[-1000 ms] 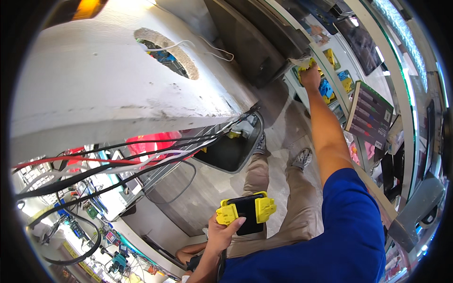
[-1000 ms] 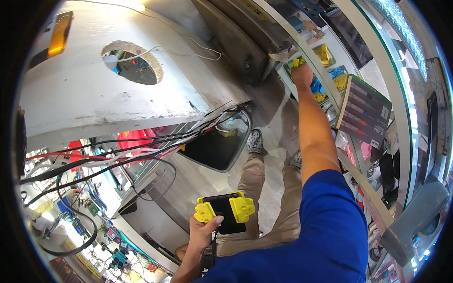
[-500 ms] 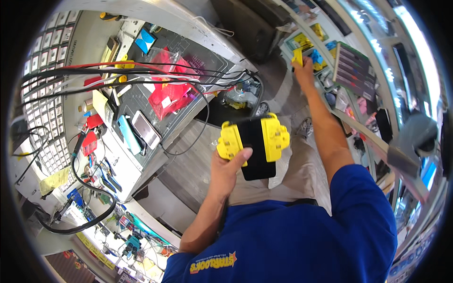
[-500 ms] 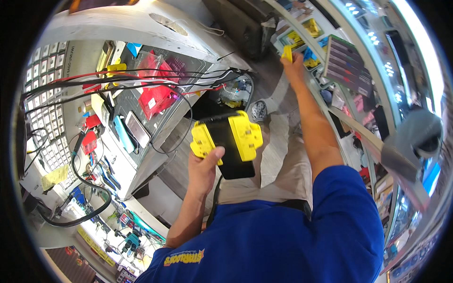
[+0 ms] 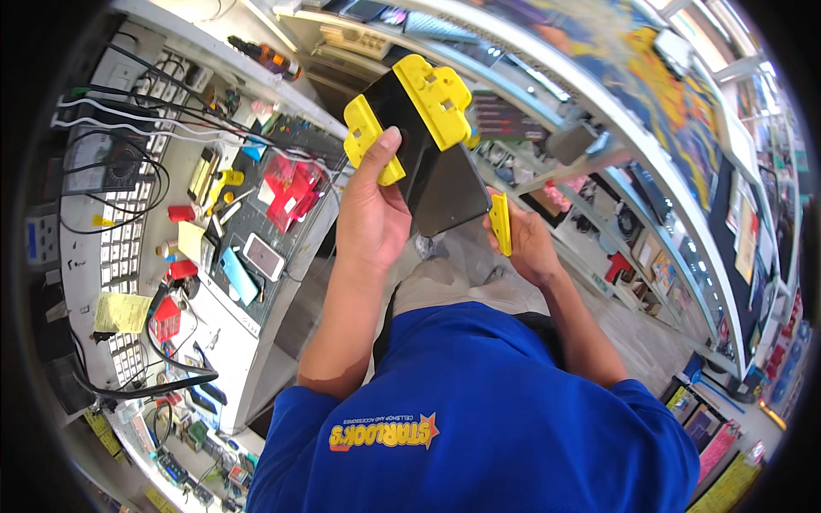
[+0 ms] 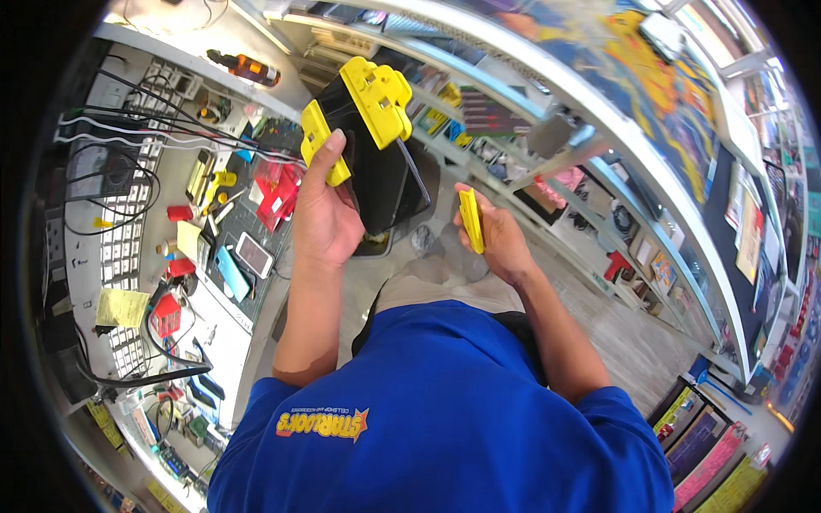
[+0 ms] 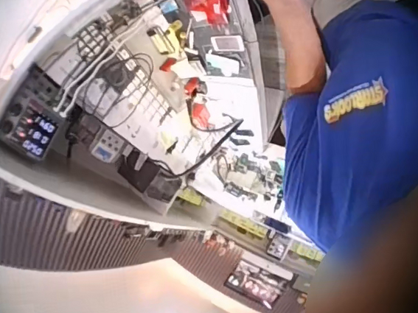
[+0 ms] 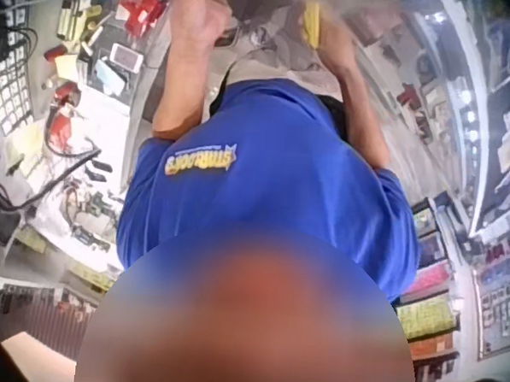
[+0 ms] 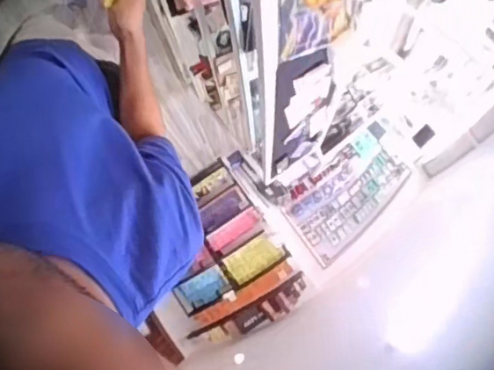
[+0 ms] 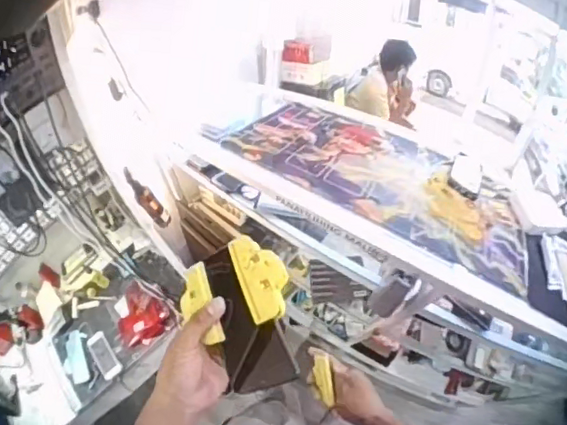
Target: The person applies adhesive to a smartphone held in a yellow alignment jig, then removes the jig and handles the phone. They later handle a second phone and a small plastic bag, placing items on the counter.
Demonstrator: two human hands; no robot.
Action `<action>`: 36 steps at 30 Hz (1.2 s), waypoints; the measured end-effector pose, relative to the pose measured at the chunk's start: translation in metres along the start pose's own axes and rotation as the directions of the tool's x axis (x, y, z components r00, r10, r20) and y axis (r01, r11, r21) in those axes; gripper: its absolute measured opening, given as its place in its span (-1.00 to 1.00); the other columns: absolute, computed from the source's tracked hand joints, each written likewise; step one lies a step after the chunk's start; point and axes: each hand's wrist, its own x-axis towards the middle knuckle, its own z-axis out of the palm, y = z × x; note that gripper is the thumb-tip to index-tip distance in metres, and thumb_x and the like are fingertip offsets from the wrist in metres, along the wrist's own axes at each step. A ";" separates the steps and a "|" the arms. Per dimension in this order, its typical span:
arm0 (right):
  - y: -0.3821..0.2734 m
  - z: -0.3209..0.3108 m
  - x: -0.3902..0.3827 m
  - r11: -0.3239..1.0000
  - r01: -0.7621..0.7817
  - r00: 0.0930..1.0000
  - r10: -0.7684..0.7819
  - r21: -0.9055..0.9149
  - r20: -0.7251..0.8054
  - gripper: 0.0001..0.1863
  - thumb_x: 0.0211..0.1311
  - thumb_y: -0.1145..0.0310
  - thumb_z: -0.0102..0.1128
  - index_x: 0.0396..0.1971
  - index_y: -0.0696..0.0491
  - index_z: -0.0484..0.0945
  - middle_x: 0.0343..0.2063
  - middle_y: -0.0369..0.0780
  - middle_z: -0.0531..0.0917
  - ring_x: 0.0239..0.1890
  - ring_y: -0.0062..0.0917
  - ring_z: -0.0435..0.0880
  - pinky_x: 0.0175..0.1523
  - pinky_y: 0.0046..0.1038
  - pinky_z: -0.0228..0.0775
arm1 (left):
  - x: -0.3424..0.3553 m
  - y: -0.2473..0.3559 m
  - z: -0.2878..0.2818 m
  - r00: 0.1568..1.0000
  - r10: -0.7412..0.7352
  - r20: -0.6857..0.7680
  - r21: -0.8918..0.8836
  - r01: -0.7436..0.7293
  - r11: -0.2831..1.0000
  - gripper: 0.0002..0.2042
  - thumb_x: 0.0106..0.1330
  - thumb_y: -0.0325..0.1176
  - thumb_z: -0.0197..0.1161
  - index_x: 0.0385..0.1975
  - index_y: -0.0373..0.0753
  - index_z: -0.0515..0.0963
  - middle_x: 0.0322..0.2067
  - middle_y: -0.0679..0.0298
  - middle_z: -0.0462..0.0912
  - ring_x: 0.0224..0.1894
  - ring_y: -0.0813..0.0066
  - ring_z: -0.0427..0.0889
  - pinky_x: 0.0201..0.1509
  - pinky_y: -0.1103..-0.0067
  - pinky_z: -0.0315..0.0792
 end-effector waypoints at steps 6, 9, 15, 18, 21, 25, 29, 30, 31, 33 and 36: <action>-0.048 0.010 -0.080 0.960 0.278 0.960 -0.279 0.035 0.018 -0.42 0.44 0.34 0.12 0.38 0.21 0.25 0.23 -0.18 0.50 0.24 -0.51 0.48 0.31 -0.39 0.31 | -0.042 -0.009 0.078 0.982 -0.023 0.188 -0.028 0.029 0.999 -0.70 0.38 -0.29 0.33 0.06 -0.16 0.52 -0.08 0.27 0.72 -0.07 0.38 0.75 0.09 0.38 0.66; -0.055 0.006 -0.126 0.946 0.317 0.948 -0.319 0.072 0.012 -0.46 0.39 0.41 0.24 0.31 0.20 0.35 0.14 -0.19 0.56 0.14 -0.53 0.55 0.23 -0.40 0.37 | -0.061 -0.024 0.100 0.963 -0.076 0.258 -0.015 0.083 0.996 -0.71 0.37 -0.27 0.34 0.03 -0.15 0.53 -0.08 0.28 0.72 -0.07 0.39 0.76 0.07 0.36 0.68; -0.047 -0.019 -0.192 0.933 0.359 0.929 -0.357 0.007 -0.094 -0.57 0.28 0.46 0.37 0.13 0.10 0.50 -0.03 -0.24 0.66 0.01 -0.56 0.65 0.07 -0.45 0.53 | -0.095 -0.061 0.141 0.960 -0.054 0.275 0.005 0.055 0.998 -0.66 0.40 -0.19 0.30 0.07 -0.21 0.54 -0.08 0.16 0.73 -0.04 0.32 0.75 0.11 0.35 0.65; -0.052 -0.021 -0.218 0.892 0.450 0.891 -0.445 0.039 -0.083 -0.62 0.26 0.48 0.39 0.06 0.06 0.53 -0.04 -0.24 0.67 0.01 -0.55 0.66 0.08 -0.42 0.56 | -0.108 -0.073 0.153 0.947 -0.075 0.314 0.051 0.062 0.997 -0.64 0.39 -0.19 0.31 0.09 -0.21 0.52 -0.07 0.17 0.73 -0.03 0.33 0.75 0.12 0.35 0.65; -0.060 -0.020 -0.240 0.836 0.535 0.844 -0.525 0.121 -0.110 -0.68 0.25 0.47 0.41 -0.03 0.04 0.55 -0.10 -0.25 0.69 -0.02 -0.54 0.69 0.08 -0.40 0.58 | -0.118 -0.085 0.166 0.954 -0.001 0.300 0.055 -0.016 0.998 -0.63 0.39 -0.21 0.32 0.11 -0.21 0.51 -0.04 0.17 0.71 -0.03 0.33 0.74 0.13 0.33 0.64; -0.072 -0.011 -0.252 0.765 0.626 0.780 -0.614 0.153 -0.124 -0.69 0.23 0.47 0.43 -0.07 0.03 0.55 -0.17 -0.28 0.71 -0.09 -0.56 0.71 0.07 -0.41 0.59 | -0.136 -0.098 0.186 0.933 0.034 0.358 0.037 -0.050 0.998 -0.69 0.32 -0.28 0.39 0.01 -0.13 0.52 -0.12 0.34 0.71 -0.04 0.44 0.73 0.12 0.36 0.65; -0.075 -0.011 -0.256 0.738 0.670 0.740 -0.658 0.076 -0.140 -0.65 0.17 0.48 0.48 -0.08 0.05 0.54 -0.18 -0.28 0.70 -0.08 -0.58 0.69 0.07 -0.46 0.55 | -0.144 -0.106 0.198 0.921 0.042 0.387 0.024 -0.056 0.998 -0.67 0.35 -0.26 0.37 0.05 -0.15 0.52 -0.08 0.30 0.71 -0.01 0.40 0.72 0.15 0.34 0.63; -0.076 -0.012 -0.258 0.741 0.670 0.741 -0.661 0.051 -0.118 -0.65 0.19 0.46 0.45 -0.07 0.06 0.52 -0.17 -0.27 0.69 -0.08 -0.58 0.68 0.07 -0.48 0.54 | -0.146 -0.107 0.199 0.920 0.038 0.390 0.021 -0.050 0.999 -0.66 0.36 -0.25 0.35 0.07 -0.16 0.51 -0.06 0.28 0.72 -0.01 0.39 0.72 0.16 0.34 0.63; -0.079 -0.014 -0.262 0.743 0.669 0.742 -0.664 0.026 -0.097 -0.65 0.21 0.44 0.43 -0.06 0.07 0.51 -0.16 -0.27 0.67 -0.07 -0.58 0.67 0.07 -0.49 0.53 | -0.147 -0.109 0.200 0.914 0.006 0.406 -0.013 -0.001 1.000 -0.71 0.37 -0.23 0.34 0.02 -0.15 0.56 -0.08 0.26 0.72 -0.02 0.41 0.72 0.13 0.38 0.62; -0.083 -0.013 -0.264 0.749 0.659 0.752 -0.655 0.066 -0.082 -0.65 0.25 0.37 0.36 -0.03 0.09 0.48 -0.14 -0.24 0.64 -0.06 -0.56 0.65 0.08 -0.50 0.50 | -0.151 -0.106 0.201 0.898 -0.052 0.436 -0.050 0.082 0.995 -0.77 0.39 -0.20 0.32 -0.07 -0.14 0.64 -0.10 0.23 0.74 -0.05 0.46 0.70 0.06 0.46 0.62; -0.094 -0.006 -0.268 0.776 0.613 0.790 -0.608 0.147 -0.081 -0.62 0.37 0.20 0.13 0.05 0.10 0.43 -0.10 -0.17 0.60 -0.19 -0.45 0.66 -0.07 -0.50 0.53 | -0.142 -0.106 0.189 0.790 -0.164 0.591 -0.168 0.320 0.933 -0.77 0.41 -0.19 0.29 -0.11 -0.20 0.66 -0.12 0.28 0.69 -0.22 0.49 0.64 -0.03 0.49 0.58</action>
